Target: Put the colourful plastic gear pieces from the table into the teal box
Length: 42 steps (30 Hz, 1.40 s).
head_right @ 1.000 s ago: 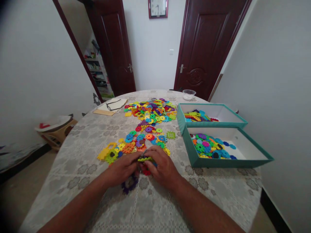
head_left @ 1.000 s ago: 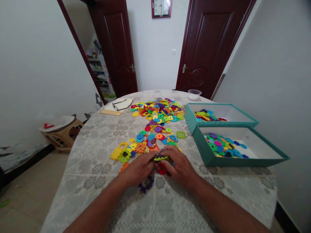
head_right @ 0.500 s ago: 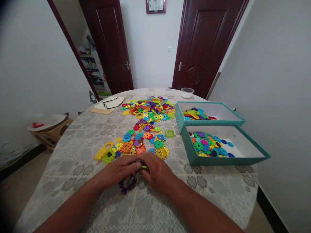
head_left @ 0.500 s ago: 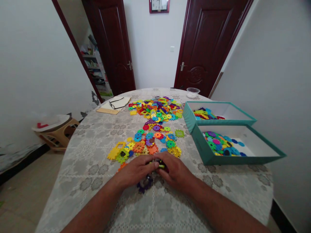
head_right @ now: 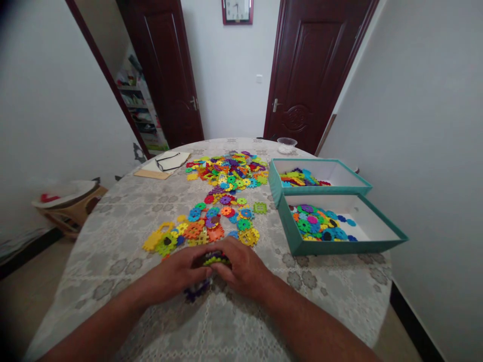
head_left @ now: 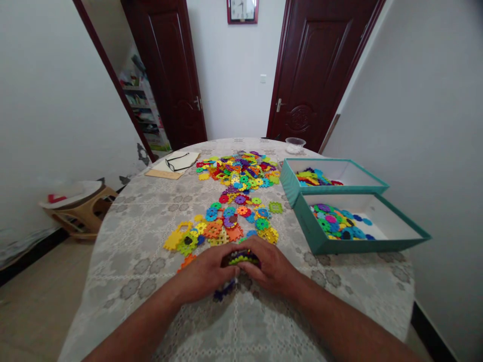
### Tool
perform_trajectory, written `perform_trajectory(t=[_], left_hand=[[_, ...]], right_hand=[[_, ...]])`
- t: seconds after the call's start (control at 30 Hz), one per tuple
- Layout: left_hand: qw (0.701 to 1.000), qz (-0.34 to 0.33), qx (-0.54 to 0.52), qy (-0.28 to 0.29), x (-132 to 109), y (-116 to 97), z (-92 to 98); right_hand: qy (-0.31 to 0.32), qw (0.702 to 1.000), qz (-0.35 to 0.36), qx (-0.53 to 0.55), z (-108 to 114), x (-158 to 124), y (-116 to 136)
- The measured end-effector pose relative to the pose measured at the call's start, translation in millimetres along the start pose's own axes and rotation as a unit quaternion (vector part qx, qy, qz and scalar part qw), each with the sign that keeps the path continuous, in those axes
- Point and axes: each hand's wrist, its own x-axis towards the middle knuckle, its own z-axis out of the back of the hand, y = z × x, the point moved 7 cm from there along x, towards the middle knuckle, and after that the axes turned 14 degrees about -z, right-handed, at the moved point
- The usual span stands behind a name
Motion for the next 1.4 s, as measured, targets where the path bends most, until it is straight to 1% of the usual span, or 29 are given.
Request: perform_trajectory(t=[0.1,0.2,0.3,0.37,0.43,0.47,0.53,0.57,0.6,0.63,0.7,0.77,0.8,0.87,0.93,1.0,1.03,1.17,1.27,1.33,1.4], left_hand=[[0.997,-0.004,0.060,-0.039,-3.8,4.7,-2.4],[0.993,0.007,0.108,-0.048,-5.2,9.4,-5.9],[0.991,0.012,0.122,-0.054,-4.7,11.4,-4.6],[0.991,0.008,0.116,-0.071,-5.2,11.2,1.9],[0.990,0.010,0.094,-0.106,-8.2,12.5,14.7],[0.988,0.016,0.078,-0.133,-10.9,14.4,23.6],[0.978,0.035,0.038,-0.202,-18.7,20.9,45.2],[0.968,0.049,0.013,-0.246,-23.9,25.6,57.2],[0.956,0.062,-0.012,-0.285,-29.0,30.7,68.0],[0.942,0.068,-0.033,-0.326,-34.0,35.2,78.5],[0.914,0.075,-0.058,-0.395,-42.6,43.3,94.9],[0.894,0.076,-0.066,-0.436,-47.7,49.5,103.9],[0.889,0.077,-0.065,-0.446,-48.8,51.8,105.6],[0.887,0.076,-0.063,-0.451,-48.6,54.9,104.7],[0.892,0.072,-0.064,-0.442,-46.4,55.3,100.2],[0.898,0.063,-0.064,-0.430,-44.1,53.3,95.2],[0.901,0.056,-0.060,-0.426,-43.2,51.6,93.4],[0.911,0.037,-0.040,-0.408,-40.2,46.8,89.0],[0.918,0.032,-0.037,-0.394,-38.6,47.7,87.3],[0.920,0.035,-0.032,-0.390,-38.5,48.7,86.6],[0.921,0.038,-0.026,-0.388,-38.4,49.1,86.1]], right_hand=[[-0.021,0.999,-0.038,0.010,3.4,0.8,-6.5],[-0.023,0.997,-0.072,0.013,6.8,2.0,-13.6],[-0.026,0.997,-0.074,0.003,11.3,3.4,-15.9],[-0.040,0.997,-0.068,0.000,17.1,4.6,-17.0],[-0.082,0.994,-0.070,-0.009,28.4,5.8,-21.3],[-0.115,0.990,-0.077,-0.021,36.4,6.2,-25.5],[-0.191,0.975,-0.095,-0.064,53.5,5.8,-37.1],[-0.221,0.965,-0.105,-0.093,60.3,5.4,-44.0],[-0.237,0.957,-0.113,-0.124,64.3,5.5,-51.4],[-0.239,0.951,-0.121,-0.154,65.5,6.1,-59.0],[-0.214,0.946,-0.132,-0.203,60.5,7.7,-72.9],[-0.176,0.946,-0.136,-0.235,50.2,8.5,-81.7],[-0.158,0.948,-0.134,-0.243,44.6,8.5,-83.1],[-0.122,0.955,-0.115,-0.246,34.3,8.7,-79.7],[-0.081,0.967,-0.084,-0.227,26.5,9.0,-71.8],[-0.055,0.975,-0.063,-0.204,24.6,9.4,-65.4],[-0.054,0.977,-0.063,-0.195,26.3,9.7,-64.5],[-0.091,0.971,-0.106,-0.195,38.8,10.5,-73.9],[-0.109,0.968,-0.098,-0.204,41.3,10.3,-74.8],[-0.134,0.966,-0.068,-0.211,41.2,9.3,-64.3],[-0.146,0.965,-0.028,-0.217,35.6,7.3,-44.6]])
